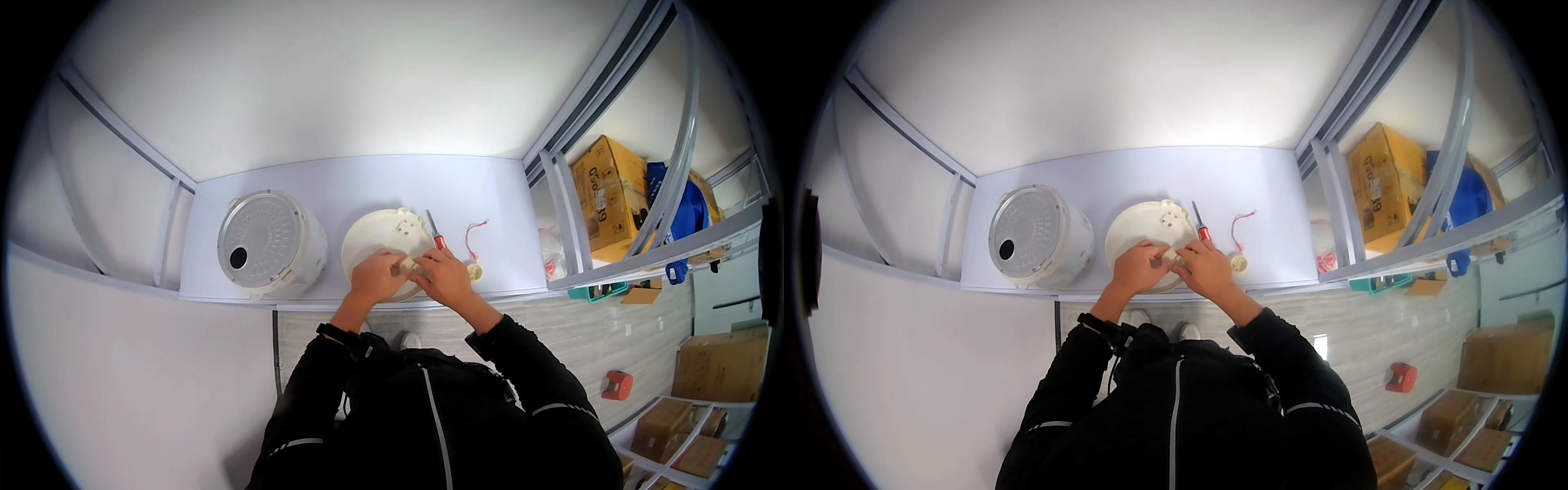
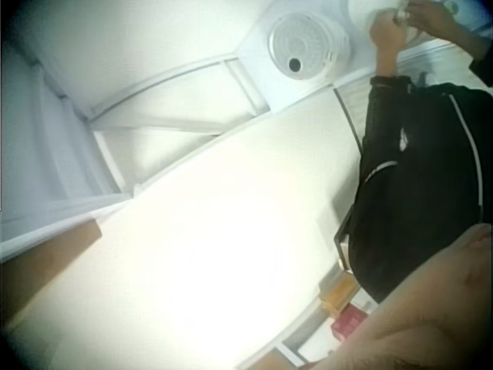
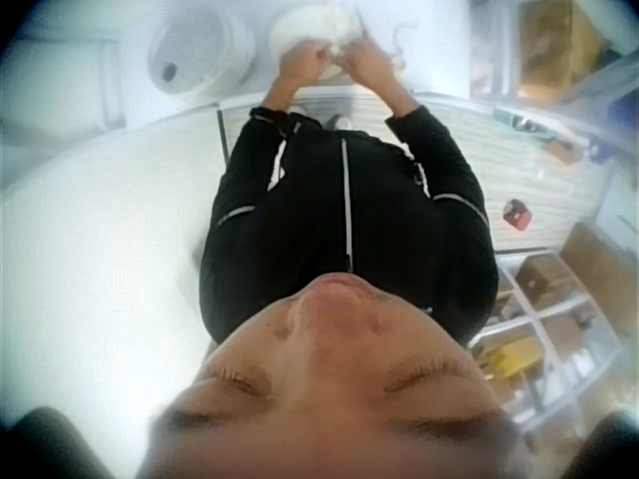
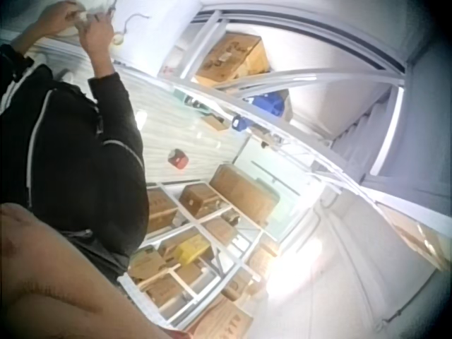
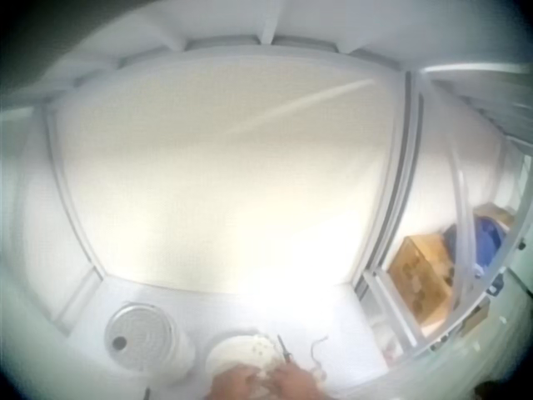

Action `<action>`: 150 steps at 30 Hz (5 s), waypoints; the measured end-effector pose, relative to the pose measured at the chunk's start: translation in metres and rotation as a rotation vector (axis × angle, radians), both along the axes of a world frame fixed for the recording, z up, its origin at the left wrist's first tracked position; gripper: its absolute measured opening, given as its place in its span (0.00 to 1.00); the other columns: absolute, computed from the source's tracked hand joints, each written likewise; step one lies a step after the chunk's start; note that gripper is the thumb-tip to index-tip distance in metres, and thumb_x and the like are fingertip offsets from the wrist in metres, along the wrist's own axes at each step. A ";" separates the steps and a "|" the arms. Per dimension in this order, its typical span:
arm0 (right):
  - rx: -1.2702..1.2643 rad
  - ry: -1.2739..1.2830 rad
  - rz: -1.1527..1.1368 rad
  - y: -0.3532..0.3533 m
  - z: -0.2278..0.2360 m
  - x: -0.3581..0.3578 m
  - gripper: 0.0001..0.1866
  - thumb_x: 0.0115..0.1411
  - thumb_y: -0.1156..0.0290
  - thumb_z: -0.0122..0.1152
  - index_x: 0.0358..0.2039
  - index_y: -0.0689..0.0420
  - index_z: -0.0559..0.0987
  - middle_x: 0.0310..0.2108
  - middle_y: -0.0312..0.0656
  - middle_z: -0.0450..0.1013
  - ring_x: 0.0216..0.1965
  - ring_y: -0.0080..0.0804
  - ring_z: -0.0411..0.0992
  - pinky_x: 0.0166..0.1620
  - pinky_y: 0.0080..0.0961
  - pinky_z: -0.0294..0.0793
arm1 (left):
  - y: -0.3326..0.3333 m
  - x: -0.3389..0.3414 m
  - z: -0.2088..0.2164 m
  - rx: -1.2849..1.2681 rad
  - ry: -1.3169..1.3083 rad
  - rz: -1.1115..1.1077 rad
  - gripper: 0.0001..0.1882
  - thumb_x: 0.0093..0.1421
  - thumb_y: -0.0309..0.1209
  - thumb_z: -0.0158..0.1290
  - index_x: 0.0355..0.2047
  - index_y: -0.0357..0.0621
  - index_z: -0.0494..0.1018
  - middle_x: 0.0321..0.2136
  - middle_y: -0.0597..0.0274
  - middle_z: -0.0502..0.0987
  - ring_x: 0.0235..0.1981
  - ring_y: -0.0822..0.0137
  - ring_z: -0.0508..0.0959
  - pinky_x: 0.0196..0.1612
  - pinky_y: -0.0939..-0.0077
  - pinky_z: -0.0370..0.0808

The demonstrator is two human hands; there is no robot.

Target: The person uses a screwdriver to tighten screws on a white circular light fixture base and a perforated metal cover. They handle small components and wires, securing parts together on a white shelf.

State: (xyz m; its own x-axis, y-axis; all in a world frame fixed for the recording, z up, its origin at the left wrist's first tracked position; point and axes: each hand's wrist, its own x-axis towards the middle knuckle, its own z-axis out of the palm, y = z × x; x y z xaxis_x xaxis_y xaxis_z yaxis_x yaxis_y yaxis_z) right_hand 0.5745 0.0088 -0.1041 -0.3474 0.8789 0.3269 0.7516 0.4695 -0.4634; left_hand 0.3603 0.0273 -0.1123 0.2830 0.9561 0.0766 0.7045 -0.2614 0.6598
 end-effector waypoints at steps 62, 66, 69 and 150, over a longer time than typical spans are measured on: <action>-0.253 0.030 -0.320 -0.024 0.025 0.093 0.26 0.52 0.67 0.75 0.52 0.52 0.79 0.48 0.44 0.73 0.49 0.48 0.77 0.47 0.42 0.81 | -0.003 -0.015 0.025 0.201 0.005 0.260 0.12 0.61 0.31 0.63 0.45 0.48 0.85 0.36 0.59 0.79 0.39 0.54 0.80 0.46 0.57 0.77; -0.344 -0.073 -0.321 -0.029 0.018 0.090 0.32 0.48 0.69 0.76 0.56 0.50 0.76 0.50 0.46 0.69 0.53 0.50 0.75 0.48 0.44 0.81 | -0.002 -0.032 0.014 0.339 0.159 0.394 0.15 0.59 0.30 0.63 0.48 0.49 0.83 0.42 0.56 0.77 0.47 0.50 0.76 0.53 0.53 0.74; -0.338 -0.088 -0.346 -0.028 0.007 0.093 0.30 0.48 0.71 0.76 0.54 0.50 0.76 0.49 0.46 0.70 0.52 0.51 0.75 0.48 0.45 0.81 | -0.005 -0.038 0.006 0.313 0.125 0.425 0.24 0.58 0.32 0.64 0.56 0.46 0.78 0.51 0.49 0.74 0.54 0.44 0.73 0.59 0.50 0.71; 0.231 0.590 -0.061 -0.165 0.141 -0.105 0.29 0.56 0.83 0.72 0.60 0.62 0.77 0.51 0.47 0.72 0.39 0.30 0.75 0.46 0.27 0.80 | -0.157 -0.127 0.168 0.111 -1.233 0.064 0.25 0.65 0.28 0.49 0.61 0.35 0.64 0.54 0.54 0.74 0.54 0.68 0.73 0.62 0.69 0.68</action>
